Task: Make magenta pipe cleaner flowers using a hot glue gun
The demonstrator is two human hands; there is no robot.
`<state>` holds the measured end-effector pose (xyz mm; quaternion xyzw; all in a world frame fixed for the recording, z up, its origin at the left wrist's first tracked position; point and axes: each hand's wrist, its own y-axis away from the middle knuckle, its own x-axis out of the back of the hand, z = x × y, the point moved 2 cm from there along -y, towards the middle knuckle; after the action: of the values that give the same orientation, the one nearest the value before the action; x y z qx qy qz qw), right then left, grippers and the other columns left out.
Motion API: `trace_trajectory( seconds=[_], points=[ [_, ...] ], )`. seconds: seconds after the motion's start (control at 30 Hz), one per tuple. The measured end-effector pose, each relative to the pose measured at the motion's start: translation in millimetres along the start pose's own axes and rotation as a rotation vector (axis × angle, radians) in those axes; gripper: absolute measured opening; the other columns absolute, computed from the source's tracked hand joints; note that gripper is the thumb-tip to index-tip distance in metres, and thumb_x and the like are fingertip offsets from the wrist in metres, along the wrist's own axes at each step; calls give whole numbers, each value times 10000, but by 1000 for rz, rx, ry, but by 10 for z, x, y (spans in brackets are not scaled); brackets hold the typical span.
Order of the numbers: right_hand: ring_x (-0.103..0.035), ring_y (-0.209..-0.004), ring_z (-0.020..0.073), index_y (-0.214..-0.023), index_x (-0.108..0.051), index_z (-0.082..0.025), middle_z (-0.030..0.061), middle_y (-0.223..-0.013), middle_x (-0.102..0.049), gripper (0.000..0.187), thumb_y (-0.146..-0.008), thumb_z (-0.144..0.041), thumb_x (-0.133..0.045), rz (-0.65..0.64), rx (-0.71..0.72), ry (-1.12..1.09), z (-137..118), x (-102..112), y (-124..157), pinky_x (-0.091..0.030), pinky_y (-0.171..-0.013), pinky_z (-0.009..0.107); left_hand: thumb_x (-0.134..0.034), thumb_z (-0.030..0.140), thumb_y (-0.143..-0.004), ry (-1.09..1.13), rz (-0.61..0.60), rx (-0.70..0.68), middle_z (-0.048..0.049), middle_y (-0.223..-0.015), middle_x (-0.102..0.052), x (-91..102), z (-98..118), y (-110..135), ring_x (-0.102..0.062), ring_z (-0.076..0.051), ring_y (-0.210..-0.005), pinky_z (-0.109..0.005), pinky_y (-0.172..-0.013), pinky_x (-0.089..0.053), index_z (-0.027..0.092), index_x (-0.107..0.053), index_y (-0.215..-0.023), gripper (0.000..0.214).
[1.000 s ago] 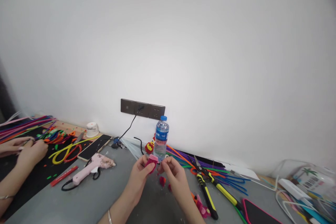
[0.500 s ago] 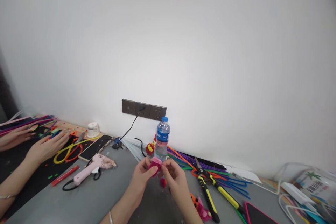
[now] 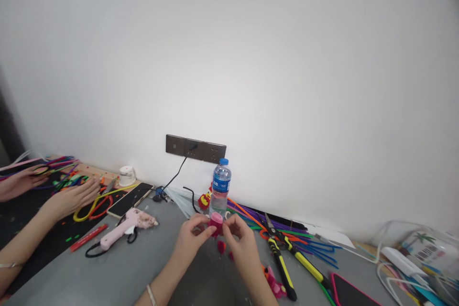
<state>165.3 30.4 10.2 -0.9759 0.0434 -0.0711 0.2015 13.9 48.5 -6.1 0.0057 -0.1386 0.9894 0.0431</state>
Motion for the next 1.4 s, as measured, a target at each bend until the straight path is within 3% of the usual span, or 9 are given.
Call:
trace_trajectory(
  seconds=[0.23,0.43,0.6,0.83,1.4],
  points=[
    [-514,-593,158,-639,-526,-183,-8,-601,-533,166,-784,-259,-556,-23,7,76,7,7,-4,-417,-594,251,-716,299,-692,-4,-29,62,-58,-735,-700,-8,-84,20,-591,-189,-670,-258,-614,-465,148,-719,-894,253],
    [-495,-586,146,-644,-513,-187,-19,-598,-517,137,-769,-227,-554,-32,8,56,-52,-7,6,-409,-580,235,-720,289,-690,57,-65,75,-56,-798,-678,-43,25,44,-584,-189,-749,-241,-617,-455,151,-693,-814,187],
    [-456,-571,133,-637,-481,-192,-33,-591,-466,145,-757,-234,-550,-48,-9,32,-32,-23,8,-387,-561,228,-802,301,-609,282,-99,149,-10,-717,-641,-88,92,55,-565,-151,-707,-222,-627,-443,155,-645,-683,227],
    [-467,-598,138,-677,-476,-193,-27,-627,-464,142,-802,-251,-512,-72,13,34,-34,-16,-5,-386,-571,232,-842,276,-557,374,-93,268,-35,-757,-707,-86,123,72,-589,-153,-715,-233,-667,-450,150,-727,-816,310],
    [-500,-624,151,-710,-503,-193,-10,-654,-512,205,-852,-340,-507,-91,28,14,-154,-17,27,-411,-597,237,-813,246,-612,534,-107,223,-52,-861,-720,-140,137,104,-606,-190,-831,-273,-790,-445,155,-737,-864,278]
  ],
)
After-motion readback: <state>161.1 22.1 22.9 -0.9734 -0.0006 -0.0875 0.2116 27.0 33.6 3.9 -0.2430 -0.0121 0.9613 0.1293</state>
